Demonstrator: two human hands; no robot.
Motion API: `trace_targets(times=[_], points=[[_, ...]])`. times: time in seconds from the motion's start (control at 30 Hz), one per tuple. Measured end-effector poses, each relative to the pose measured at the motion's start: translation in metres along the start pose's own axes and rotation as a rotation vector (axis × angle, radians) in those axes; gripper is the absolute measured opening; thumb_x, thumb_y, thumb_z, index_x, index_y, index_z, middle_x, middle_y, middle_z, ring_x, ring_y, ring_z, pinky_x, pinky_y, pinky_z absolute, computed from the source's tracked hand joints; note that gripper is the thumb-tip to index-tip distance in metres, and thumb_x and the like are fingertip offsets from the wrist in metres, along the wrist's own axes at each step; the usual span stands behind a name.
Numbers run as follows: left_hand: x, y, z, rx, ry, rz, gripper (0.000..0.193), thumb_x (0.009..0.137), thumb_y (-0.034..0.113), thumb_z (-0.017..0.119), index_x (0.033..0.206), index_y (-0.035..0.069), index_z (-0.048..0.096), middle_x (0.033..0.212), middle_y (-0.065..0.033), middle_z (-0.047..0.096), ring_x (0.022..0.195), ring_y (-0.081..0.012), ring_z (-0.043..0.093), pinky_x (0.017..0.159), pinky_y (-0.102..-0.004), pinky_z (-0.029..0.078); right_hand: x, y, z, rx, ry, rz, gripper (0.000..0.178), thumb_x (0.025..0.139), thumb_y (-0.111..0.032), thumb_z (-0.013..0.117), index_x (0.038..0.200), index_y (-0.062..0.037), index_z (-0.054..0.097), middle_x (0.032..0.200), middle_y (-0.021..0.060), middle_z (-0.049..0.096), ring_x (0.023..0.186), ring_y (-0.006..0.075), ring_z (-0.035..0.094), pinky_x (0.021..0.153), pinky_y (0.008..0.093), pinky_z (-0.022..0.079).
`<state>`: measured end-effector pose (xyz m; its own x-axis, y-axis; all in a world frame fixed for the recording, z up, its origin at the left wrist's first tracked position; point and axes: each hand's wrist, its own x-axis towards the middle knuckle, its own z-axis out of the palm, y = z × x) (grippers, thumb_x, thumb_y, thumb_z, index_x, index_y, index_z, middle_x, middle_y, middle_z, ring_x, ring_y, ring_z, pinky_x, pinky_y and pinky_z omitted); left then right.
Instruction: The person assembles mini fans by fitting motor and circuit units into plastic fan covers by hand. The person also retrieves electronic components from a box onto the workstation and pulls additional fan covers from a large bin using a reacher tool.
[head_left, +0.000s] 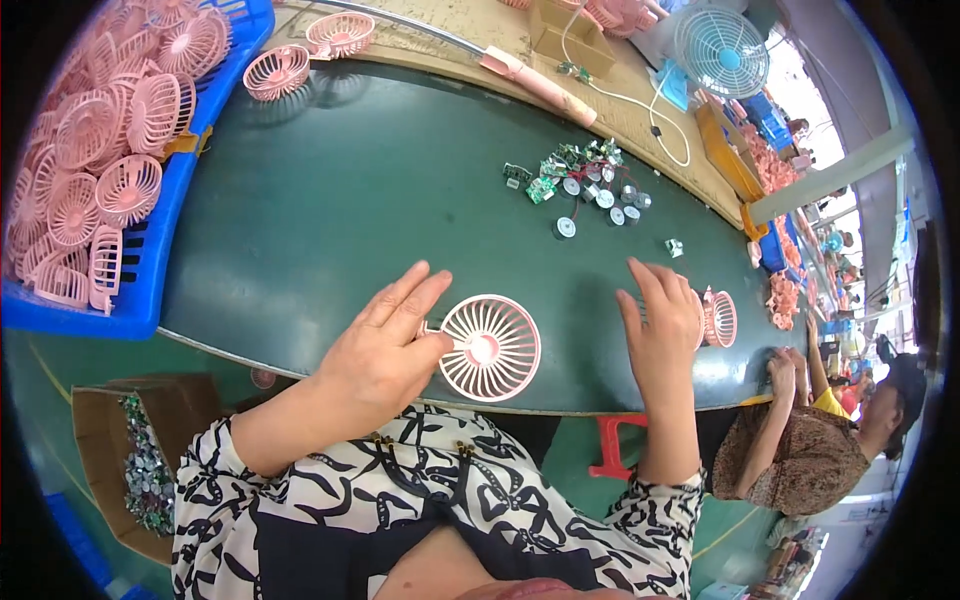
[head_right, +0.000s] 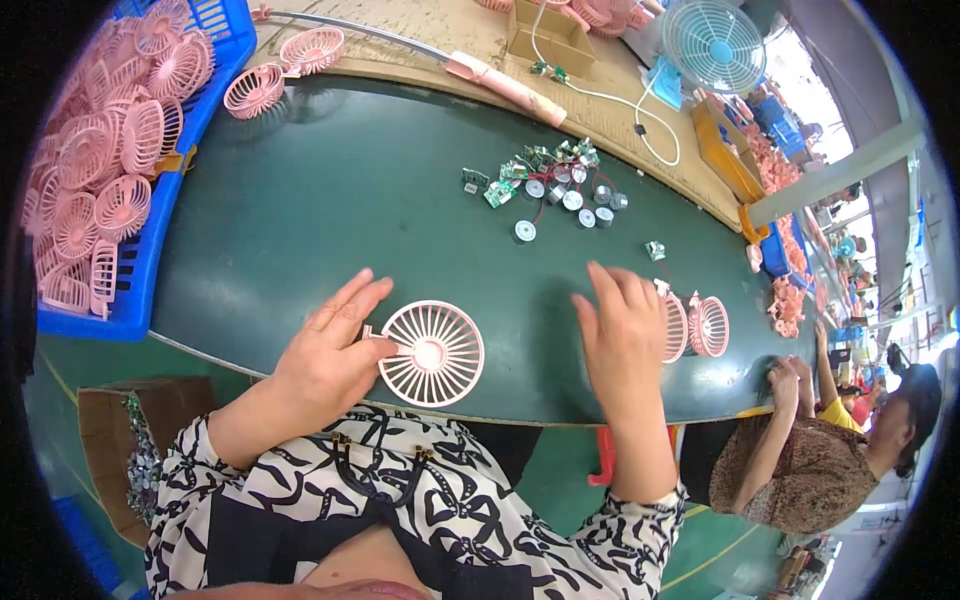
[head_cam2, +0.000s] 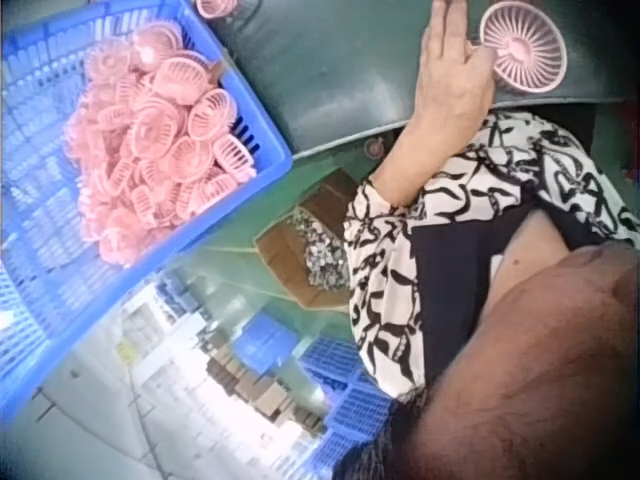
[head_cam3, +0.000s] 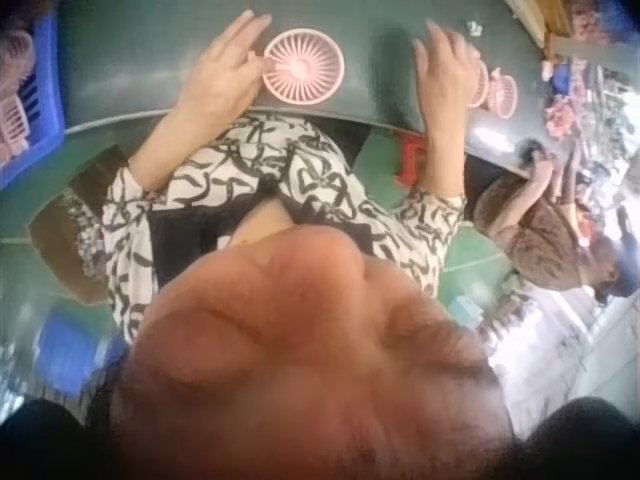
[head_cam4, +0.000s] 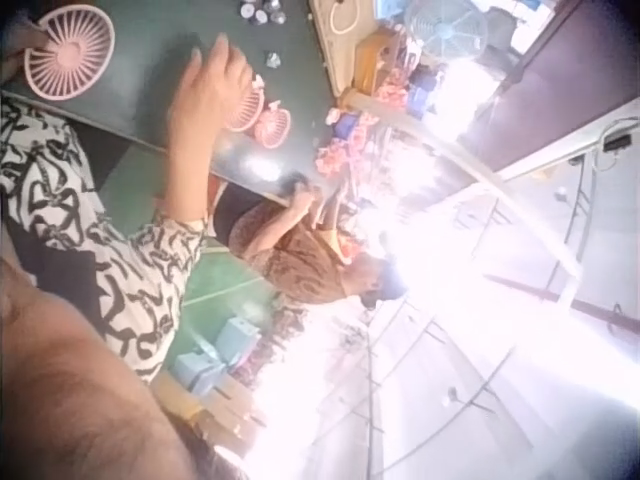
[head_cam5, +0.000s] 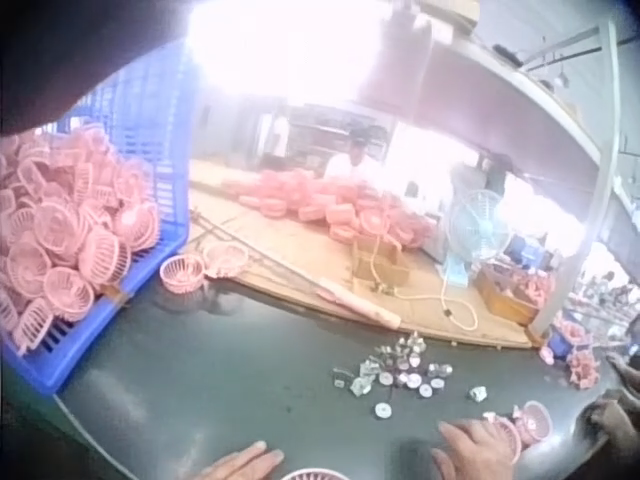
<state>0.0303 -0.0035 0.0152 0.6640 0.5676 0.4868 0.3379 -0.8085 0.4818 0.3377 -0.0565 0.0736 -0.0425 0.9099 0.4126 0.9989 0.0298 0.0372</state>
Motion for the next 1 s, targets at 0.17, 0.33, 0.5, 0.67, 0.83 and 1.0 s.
trace_targets(times=[0.17,0.33,0.5,0.67,0.83,1.0], points=[[-0.009,-0.011,-0.009,-0.128,-0.047,-0.002,0.023,0.081,0.008,0.070,0.103,0.006,0.064,0.118,-0.0141,0.061,0.118,-0.0345,0.057,0.101,-0.0523,0.045,0.086,0.026,0.034,-0.063,0.022,0.003,0.027,0.085,-0.013,0.068,0.111,-0.0053,0.067,0.102,0.0127,0.065,0.097,0.0319,0.062,0.082,0.0421,0.050],[-0.015,-0.020,-0.012,-0.148,-0.036,0.032,0.021,0.081,0.010,0.070,0.101,0.007,0.064,0.118,-0.0130,0.061,0.118,-0.0325,0.057,0.101,-0.0523,0.045,0.129,0.041,0.070,-0.111,0.013,0.048,0.024,0.086,-0.015,0.067,0.107,-0.0060,0.069,0.104,0.0139,0.064,0.101,0.0329,0.061,0.085,0.0429,0.051],[-0.018,-0.026,-0.016,-0.179,-0.041,0.082,0.021,0.081,0.010,0.069,0.101,0.005,0.063,0.116,-0.0131,0.062,0.116,-0.0316,0.058,0.102,-0.0522,0.044,0.134,0.055,0.055,0.362,-0.007,0.351,0.013,0.087,-0.013,0.065,0.090,-0.0024,0.073,0.087,0.0095,0.072,0.083,0.0184,0.065,0.077,0.0308,0.048],[-0.021,-0.024,-0.015,-0.169,-0.059,0.080,0.021,0.080,0.011,0.069,0.100,0.005,0.064,0.116,-0.0136,0.063,0.117,-0.0315,0.058,0.102,-0.0514,0.044,0.117,0.040,0.010,0.845,0.247,0.377,0.017,0.095,-0.017,0.064,0.091,-0.0013,0.069,0.084,0.0011,0.066,0.078,0.0092,0.058,0.074,0.0223,0.045],[-0.024,-0.021,-0.006,-0.217,-0.087,0.137,0.022,0.077,0.008,0.072,0.098,0.010,0.065,0.114,-0.0094,0.064,0.115,-0.0291,0.060,0.101,-0.0500,0.046,0.074,-0.030,0.044,0.497,-0.043,-0.079,0.008,0.085,-0.007,0.069,0.090,-0.0017,0.067,0.086,0.0137,0.066,0.081,0.0301,0.065,0.073,0.0375,0.052],[-0.018,-0.024,-0.004,-0.230,-0.135,0.205,0.021,0.079,0.013,0.072,0.097,0.005,0.064,0.114,-0.0146,0.065,0.114,-0.0321,0.060,0.100,-0.0476,0.045,0.059,-0.067,0.041,0.484,-0.258,-0.292,0.031,0.080,-0.005,0.072,0.110,-0.0035,0.065,0.109,0.0144,0.064,0.104,0.0329,0.061,0.090,0.0389,0.049]])
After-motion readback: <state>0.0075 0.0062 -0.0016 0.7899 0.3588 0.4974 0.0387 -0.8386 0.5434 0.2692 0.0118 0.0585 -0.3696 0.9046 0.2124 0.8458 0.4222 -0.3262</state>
